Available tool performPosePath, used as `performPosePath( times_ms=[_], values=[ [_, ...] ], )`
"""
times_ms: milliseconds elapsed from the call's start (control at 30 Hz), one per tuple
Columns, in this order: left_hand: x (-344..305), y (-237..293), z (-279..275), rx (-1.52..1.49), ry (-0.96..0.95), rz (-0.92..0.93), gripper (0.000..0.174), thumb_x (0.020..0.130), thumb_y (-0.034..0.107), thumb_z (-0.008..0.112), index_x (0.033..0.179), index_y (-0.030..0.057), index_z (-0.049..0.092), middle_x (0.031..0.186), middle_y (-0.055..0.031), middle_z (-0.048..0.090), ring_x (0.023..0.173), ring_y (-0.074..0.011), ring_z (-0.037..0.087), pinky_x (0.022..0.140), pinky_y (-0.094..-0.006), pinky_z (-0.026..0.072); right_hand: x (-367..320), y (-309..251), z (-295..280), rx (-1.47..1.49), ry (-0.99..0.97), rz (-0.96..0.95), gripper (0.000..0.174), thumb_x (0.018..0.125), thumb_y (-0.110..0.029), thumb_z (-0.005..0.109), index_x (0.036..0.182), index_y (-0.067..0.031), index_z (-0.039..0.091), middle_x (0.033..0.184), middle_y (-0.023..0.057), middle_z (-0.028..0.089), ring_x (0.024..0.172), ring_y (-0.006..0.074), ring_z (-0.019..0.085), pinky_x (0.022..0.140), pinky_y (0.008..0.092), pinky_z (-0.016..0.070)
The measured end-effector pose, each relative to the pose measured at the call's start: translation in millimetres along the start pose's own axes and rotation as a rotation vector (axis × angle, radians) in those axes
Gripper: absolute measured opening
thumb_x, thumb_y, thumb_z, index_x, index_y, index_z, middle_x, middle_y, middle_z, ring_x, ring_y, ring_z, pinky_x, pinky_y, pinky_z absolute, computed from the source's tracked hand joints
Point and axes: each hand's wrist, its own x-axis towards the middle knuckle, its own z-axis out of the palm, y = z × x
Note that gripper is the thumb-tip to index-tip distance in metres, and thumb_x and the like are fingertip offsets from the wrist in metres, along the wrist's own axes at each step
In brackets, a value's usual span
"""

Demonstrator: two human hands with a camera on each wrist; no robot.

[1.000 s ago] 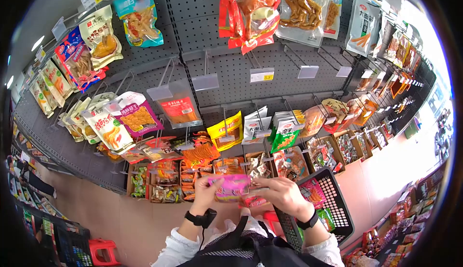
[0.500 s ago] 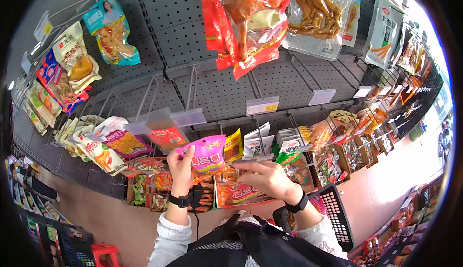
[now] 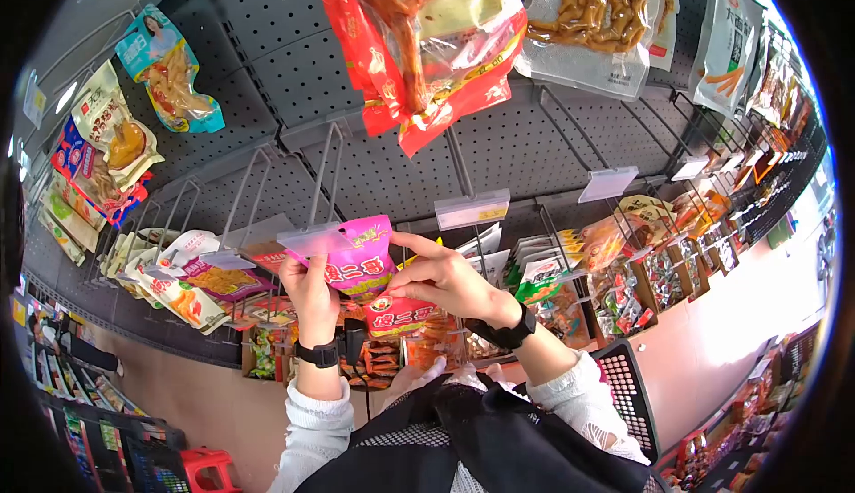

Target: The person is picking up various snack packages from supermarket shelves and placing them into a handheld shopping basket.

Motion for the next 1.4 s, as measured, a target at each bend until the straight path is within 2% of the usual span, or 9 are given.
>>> performPosePath(
  times_ms=[67, 133, 400, 567, 767, 1000, 1200, 1267, 1400],
  values=[
    [1, -1, -1, -0.005, -0.010, -0.011, 0.005, 0.080, 0.005, 0.067, 0.083, 0.0032, 0.063, 0.079, 0.0003, 0.063, 0.071, -0.0056, 0.054, 0.067, -0.0226, 0.0423, 0, 2, 3, 0.039, 0.004, -0.037, 0.012, 0.075, -0.003, 0.067, 0.087, -0.0029, 0.067, 0.130, 0.0174, 0.044, 0.103, 0.0239, 0.058, 0.082, 0.0318, 0.0476],
    [7, 4, -5, -0.032, -0.058, 0.004, 0.011, 0.083, 0.007, 0.063, 0.092, 0.0022, 0.061, 0.093, -0.0056, 0.064, 0.083, -0.0125, 0.060, 0.077, -0.0279, 0.0466, 4, -2, 3, 0.071, 0.006, -0.017, 0.014, 0.075, -0.002, 0.066, 0.088, -0.0025, 0.067, 0.130, 0.0171, 0.045, 0.110, 0.0264, 0.053, 0.086, 0.0323, 0.0456],
    [15, 11, -2, 0.024, -0.003, 0.022, 0.012, 0.083, 0.011, 0.063, 0.090, 0.0021, 0.060, 0.090, -0.0048, 0.063, 0.080, -0.0117, 0.060, 0.074, -0.0265, 0.0470, 12, -4, 2, 0.089, 0.001, -0.052, 0.014, 0.076, -0.003, 0.066, 0.090, -0.0030, 0.067, 0.129, 0.0175, 0.045, 0.107, 0.0260, 0.055, 0.085, 0.0330, 0.0461],
    [7, 19, 7, 0.036, 0.046, 0.031, 0.014, 0.083, 0.013, 0.064, 0.091, 0.0023, 0.061, 0.090, -0.0039, 0.063, 0.080, -0.0110, 0.060, 0.074, -0.0268, 0.0469, 12, -2, 4, 0.128, -0.004, -0.091, 0.014, 0.077, -0.002, 0.065, 0.091, -0.0021, 0.066, 0.130, 0.0171, 0.044, 0.090, 0.0195, 0.062, 0.079, 0.0311, 0.0488],
    [1, 25, 14, 0.013, 0.129, 0.023, 0.018, 0.083, 0.015, 0.063, 0.096, 0.0026, 0.060, 0.093, -0.0047, 0.063, 0.082, -0.0130, 0.060, 0.075, -0.0279, 0.0478, 13, -5, 3, 0.143, -0.010, -0.148, 0.014, 0.076, -0.001, 0.066, 0.090, -0.0018, 0.066, 0.130, 0.0168, 0.043, 0.077, 0.0156, 0.062, 0.073, 0.0297, 0.0506],
    [3, 27, 5, -0.013, 0.125, 0.004, 0.019, 0.083, 0.014, 0.063, 0.098, 0.0026, 0.059, 0.093, -0.0053, 0.063, 0.083, -0.0136, 0.061, 0.074, -0.0278, 0.0483, 18, -1, 6, 0.138, -0.024, -0.188, 0.013, 0.076, -0.001, 0.066, 0.090, -0.0014, 0.066, 0.130, 0.0173, 0.044, 0.076, 0.0158, 0.062, 0.070, 0.0299, 0.0513],
    [-1, 25, 3, 0.019, 0.093, 0.029, 0.017, 0.082, 0.012, 0.064, 0.096, 0.0025, 0.060, 0.091, -0.0039, 0.063, 0.080, -0.0116, 0.060, 0.074, -0.0263, 0.0470, 9, -2, 8, 0.183, -0.020, -0.097, 0.012, 0.074, 0.000, 0.067, 0.086, -0.0035, 0.068, 0.127, 0.0174, 0.047, 0.083, 0.0185, 0.065, 0.074, 0.0303, 0.0514],
    [-3, 29, 6, 0.030, 0.096, 0.036, 0.016, 0.082, 0.012, 0.065, 0.094, 0.0024, 0.061, 0.090, -0.0035, 0.063, 0.079, -0.0110, 0.060, 0.073, -0.0258, 0.0467, 9, 0, 8, 0.140, -0.040, -0.127, 0.013, 0.076, -0.002, 0.067, 0.089, -0.0011, 0.066, 0.130, 0.0182, 0.044, 0.078, 0.0175, 0.063, 0.071, 0.0301, 0.0514],
    [-5, 33, 13, 0.022, 0.095, 0.019, 0.017, 0.081, 0.012, 0.067, 0.093, 0.0013, 0.062, 0.089, -0.0030, 0.063, 0.079, -0.0106, 0.059, 0.073, -0.0256, 0.0463, 8, -10, 9, 0.064, 0.028, -0.111, 0.013, 0.071, 0.000, 0.069, 0.084, -0.0029, 0.069, 0.132, 0.0189, 0.040, 0.082, 0.0200, 0.064, 0.072, 0.0307, 0.0517]
  ],
)
